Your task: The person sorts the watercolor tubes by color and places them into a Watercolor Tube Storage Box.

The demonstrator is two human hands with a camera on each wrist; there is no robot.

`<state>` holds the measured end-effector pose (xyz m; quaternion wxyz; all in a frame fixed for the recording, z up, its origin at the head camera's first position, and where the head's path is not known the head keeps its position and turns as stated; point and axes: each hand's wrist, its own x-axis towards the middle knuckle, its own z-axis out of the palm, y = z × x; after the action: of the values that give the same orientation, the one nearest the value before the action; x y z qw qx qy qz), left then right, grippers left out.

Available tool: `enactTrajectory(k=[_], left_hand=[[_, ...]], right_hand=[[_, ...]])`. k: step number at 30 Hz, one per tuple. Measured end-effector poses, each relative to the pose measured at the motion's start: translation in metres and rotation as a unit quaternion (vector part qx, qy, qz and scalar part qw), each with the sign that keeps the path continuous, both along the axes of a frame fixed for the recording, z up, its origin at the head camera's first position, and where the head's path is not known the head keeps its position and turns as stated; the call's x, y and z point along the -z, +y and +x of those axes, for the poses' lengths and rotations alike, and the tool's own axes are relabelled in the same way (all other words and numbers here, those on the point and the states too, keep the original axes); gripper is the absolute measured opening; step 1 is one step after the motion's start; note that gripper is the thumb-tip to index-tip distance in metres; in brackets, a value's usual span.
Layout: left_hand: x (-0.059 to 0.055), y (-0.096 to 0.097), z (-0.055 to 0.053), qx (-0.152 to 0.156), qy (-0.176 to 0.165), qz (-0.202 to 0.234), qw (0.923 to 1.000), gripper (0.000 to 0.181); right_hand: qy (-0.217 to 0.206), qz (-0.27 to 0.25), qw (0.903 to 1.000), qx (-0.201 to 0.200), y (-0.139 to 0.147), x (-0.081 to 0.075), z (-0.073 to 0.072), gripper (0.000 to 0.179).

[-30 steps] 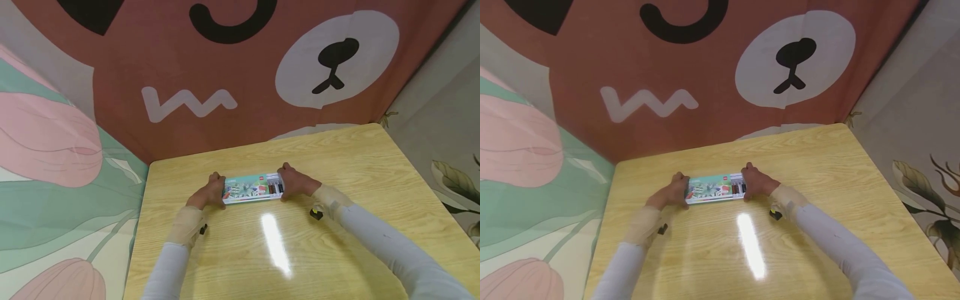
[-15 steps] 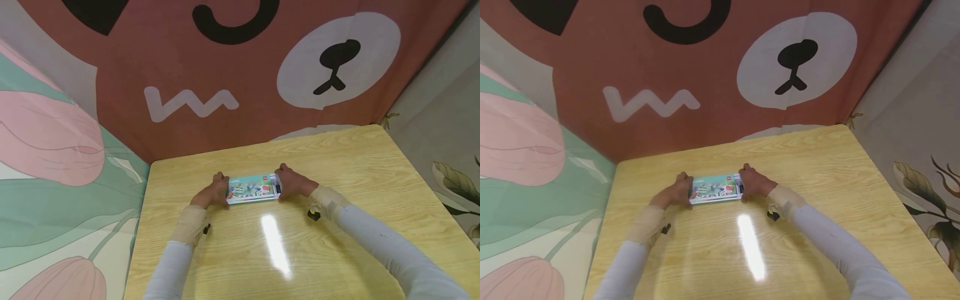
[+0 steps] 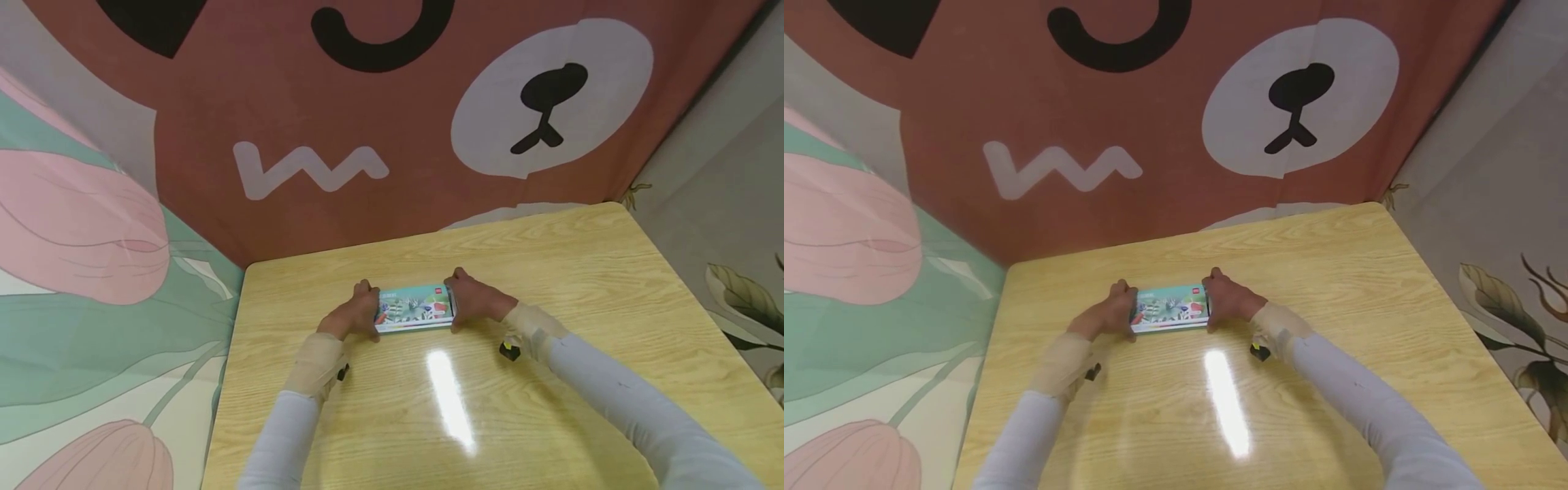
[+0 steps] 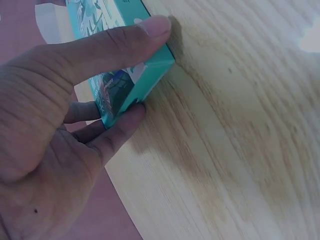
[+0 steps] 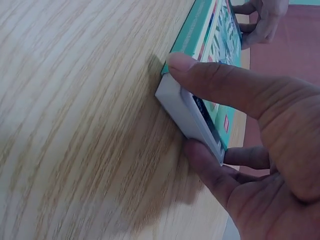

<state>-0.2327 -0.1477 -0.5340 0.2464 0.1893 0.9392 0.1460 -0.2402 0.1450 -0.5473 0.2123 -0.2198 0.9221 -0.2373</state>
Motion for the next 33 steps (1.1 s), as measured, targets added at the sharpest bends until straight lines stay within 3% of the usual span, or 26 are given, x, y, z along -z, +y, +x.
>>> enactTrajectory(k=[6, 22, 29, 33], left_hand=[[0.000, 0.001, -0.001, 0.006, 0.005, -0.007, 0.9999, 0.084], [-0.001, 0.011, 0.003, 0.000, 0.010, -0.019, 0.9998, 0.067], [0.000, 0.010, 0.003, -0.009, 0.002, -0.018, 0.9998, 0.065], [0.002, 0.008, 0.002, -0.012, 0.000, -0.013, 0.9998, 0.078]], right_hand=[[-0.001, -0.019, 0.9998, -0.003, -0.004, -0.004, 0.003, 0.105], [-0.020, 0.004, 0.9997, 0.010, -0.012, -0.010, 0.008, 0.106], [0.008, 0.003, 0.9998, 0.019, -0.019, -0.012, 0.009, 0.085], [0.012, 0.003, 0.9998, 0.017, -0.017, -0.011, 0.008, 0.083]])
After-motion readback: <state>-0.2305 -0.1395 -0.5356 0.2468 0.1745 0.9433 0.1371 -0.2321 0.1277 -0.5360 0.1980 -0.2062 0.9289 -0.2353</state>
